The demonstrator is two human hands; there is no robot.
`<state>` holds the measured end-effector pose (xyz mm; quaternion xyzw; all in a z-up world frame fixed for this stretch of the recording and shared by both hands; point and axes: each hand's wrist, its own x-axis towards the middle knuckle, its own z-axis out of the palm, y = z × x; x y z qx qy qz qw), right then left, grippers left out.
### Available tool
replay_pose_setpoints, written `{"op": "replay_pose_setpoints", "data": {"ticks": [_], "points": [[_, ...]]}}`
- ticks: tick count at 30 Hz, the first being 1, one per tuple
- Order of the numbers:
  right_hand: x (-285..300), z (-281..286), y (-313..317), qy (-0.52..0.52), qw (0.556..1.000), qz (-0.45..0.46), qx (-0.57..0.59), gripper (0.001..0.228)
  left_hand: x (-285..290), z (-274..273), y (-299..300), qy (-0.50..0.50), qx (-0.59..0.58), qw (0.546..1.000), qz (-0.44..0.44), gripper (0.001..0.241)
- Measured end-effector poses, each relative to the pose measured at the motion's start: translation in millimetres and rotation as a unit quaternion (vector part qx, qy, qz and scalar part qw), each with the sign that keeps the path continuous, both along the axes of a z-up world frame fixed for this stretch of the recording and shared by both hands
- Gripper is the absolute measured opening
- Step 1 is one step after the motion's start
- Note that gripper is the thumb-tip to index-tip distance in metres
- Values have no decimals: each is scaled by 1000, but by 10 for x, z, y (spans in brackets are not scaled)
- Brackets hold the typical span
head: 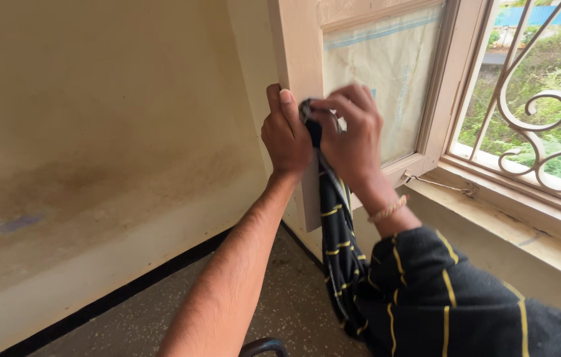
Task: The person wipes the wooden window frame and glass with a dark striped cloth. They move along the frame edges and across the glass panes, then open the window to clean the side edges before closing it again.
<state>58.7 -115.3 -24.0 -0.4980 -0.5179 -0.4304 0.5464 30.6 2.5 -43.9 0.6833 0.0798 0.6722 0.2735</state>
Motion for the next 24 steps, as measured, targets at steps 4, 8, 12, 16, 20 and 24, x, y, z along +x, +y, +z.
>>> {"op": "replay_pose_setpoints", "data": {"ticks": [4,8,12,16,20,24], "points": [[88,447,130,35,998,28,39,14,-16,9,6,4,-3,1000,-3,43],[89,661,236,-11,995,22,98,14,-39,21,9,18,-18,999,-24,45],[10,469,253,-27,996,-26,85,6,-24,27,12,-1,-15,999,-38,47],[-51,172,223,-29,997,-24,64,5,-8,-9,35,-18,-51,996,-75,50],[-79,-120,153,-22,999,-13,41,2,45,-29,72,-43,-44,992,-106,50],[-118,-443,74,-4,1000,-1,16,4,70,-45,79,-31,-72,993,-88,49]]}}
